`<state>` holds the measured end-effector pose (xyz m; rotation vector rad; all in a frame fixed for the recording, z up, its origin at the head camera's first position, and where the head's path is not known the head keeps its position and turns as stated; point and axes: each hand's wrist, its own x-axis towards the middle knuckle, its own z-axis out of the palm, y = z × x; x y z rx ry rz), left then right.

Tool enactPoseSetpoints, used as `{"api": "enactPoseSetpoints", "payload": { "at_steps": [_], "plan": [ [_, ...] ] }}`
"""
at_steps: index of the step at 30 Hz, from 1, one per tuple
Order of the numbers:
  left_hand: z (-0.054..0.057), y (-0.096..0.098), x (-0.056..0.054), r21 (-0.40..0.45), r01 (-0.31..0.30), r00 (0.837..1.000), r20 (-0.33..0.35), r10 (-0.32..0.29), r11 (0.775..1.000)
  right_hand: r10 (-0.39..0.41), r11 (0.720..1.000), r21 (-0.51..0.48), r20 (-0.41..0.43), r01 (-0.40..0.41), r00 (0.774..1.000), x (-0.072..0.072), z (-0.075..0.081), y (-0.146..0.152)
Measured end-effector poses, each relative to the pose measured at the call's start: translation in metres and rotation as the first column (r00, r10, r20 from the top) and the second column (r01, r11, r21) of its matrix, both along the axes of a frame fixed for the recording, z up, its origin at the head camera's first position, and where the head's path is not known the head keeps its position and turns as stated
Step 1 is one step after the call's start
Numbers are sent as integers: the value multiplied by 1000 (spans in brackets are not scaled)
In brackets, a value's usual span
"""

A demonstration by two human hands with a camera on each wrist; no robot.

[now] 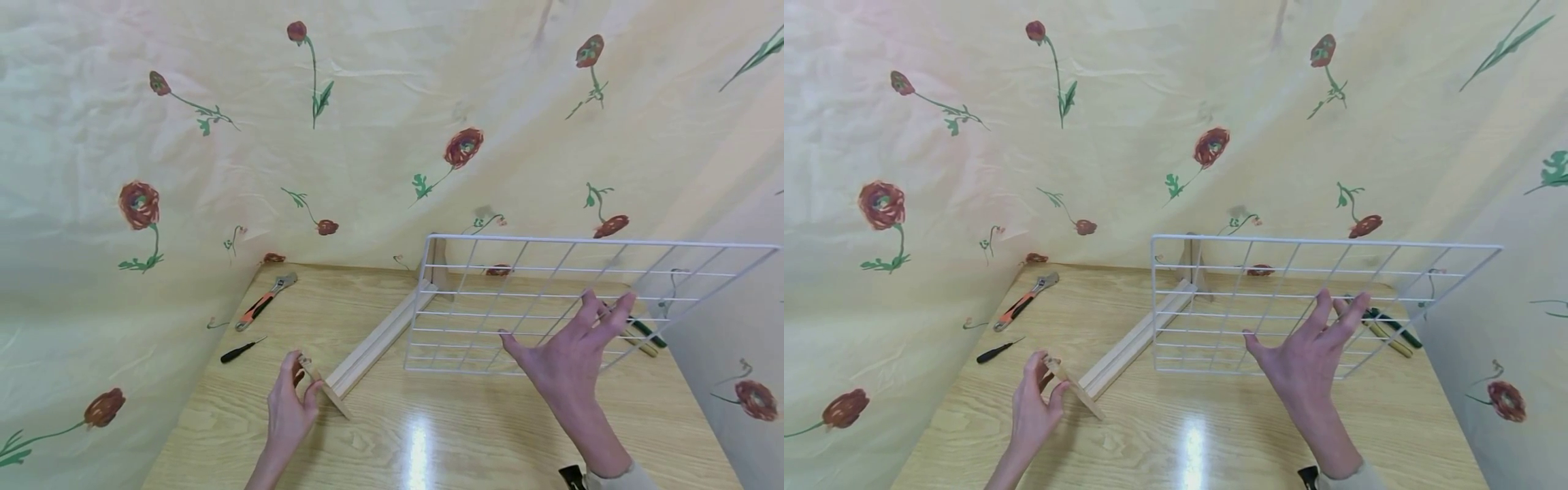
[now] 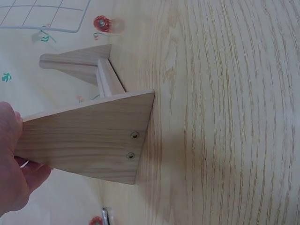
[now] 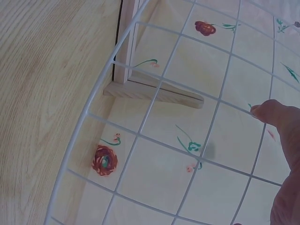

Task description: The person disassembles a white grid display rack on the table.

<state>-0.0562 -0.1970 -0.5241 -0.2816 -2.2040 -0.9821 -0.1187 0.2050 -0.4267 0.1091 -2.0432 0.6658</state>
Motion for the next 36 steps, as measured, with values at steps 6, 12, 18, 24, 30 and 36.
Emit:
{"api": "enactPoseSetpoints", "payload": {
  "at_steps": [6,12,18,24,30,36],
  "plan": [
    [-2,1,0,-10,-19,999,-35,19,1000,-3,1000,11,4,3,1000,-1,0,1],
    [-2,2,1,-28,-36,998,-51,35,999,3,1000,10,7,-3,1000,-1,0,1],
    [-4,2,2,-33,-47,998,-53,45,998,10,1000,16,-17,-10,1000,-3,-1,0],
    [-4,2,5,-41,-55,996,-74,52,998,13,1000,20,-27,-13,1000,-4,-3,0],
    [-3,4,7,-59,-77,993,-99,71,995,17,1000,21,-29,-16,999,-4,-4,0],
    [-2,4,9,-62,-83,991,-106,76,995,18,1000,18,-36,-17,999,-3,-5,0]
  ]
}}
